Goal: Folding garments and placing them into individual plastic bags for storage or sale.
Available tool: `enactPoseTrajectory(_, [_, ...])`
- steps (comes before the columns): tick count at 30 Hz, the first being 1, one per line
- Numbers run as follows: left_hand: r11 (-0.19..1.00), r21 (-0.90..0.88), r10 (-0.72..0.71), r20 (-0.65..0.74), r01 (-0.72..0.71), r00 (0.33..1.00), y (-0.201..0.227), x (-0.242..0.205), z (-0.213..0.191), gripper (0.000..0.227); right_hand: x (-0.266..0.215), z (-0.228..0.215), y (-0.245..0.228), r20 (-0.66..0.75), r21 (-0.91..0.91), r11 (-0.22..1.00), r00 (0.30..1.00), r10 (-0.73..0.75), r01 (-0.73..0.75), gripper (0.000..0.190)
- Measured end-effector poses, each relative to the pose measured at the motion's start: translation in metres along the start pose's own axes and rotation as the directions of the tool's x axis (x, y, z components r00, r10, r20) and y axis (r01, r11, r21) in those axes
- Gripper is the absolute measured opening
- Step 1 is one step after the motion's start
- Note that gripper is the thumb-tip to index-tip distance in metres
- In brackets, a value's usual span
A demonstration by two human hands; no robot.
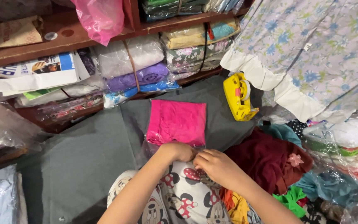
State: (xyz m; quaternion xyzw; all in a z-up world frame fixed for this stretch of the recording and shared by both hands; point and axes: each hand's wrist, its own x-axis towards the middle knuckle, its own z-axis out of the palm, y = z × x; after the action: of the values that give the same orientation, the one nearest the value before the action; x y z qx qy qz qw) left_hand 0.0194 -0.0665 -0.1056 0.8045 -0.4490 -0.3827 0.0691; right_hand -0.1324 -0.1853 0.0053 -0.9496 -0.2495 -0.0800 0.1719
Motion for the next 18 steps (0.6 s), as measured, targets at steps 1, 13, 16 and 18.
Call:
enactPoseTrajectory(1, [1.000, 0.002, 0.000, -0.002, 0.000, 1.000, 0.002, -0.002, -0.003, 0.047, -0.001, 0.001, -0.001, -0.002, -0.003, 1.000, 1.000, -0.001, 0.001, 0.007])
enactPoseTrajectory(13, [0.994, -0.016, -0.108, -0.004, 0.108, 0.994, 0.000, 0.011, 0.003, 0.059, -0.022, 0.037, -0.019, -0.007, -0.119, 0.988, 0.995, 0.102, -0.102, 0.022])
enactPoseTrajectory(16, [0.994, -0.030, -0.104, 0.002, 0.104, 0.995, 0.002, 0.007, -0.002, 0.060, -0.030, 0.039, -0.021, -0.086, -0.264, 0.953, 0.988, 0.130, -0.149, 0.015])
enactPoseTrajectory(18, [0.992, -0.068, -0.105, 0.008, 0.105, 0.994, 0.004, 0.002, -0.005, 0.061, -0.036, 0.037, -0.022, 0.074, -0.072, 0.990, 0.991, -0.113, 0.118, 0.023])
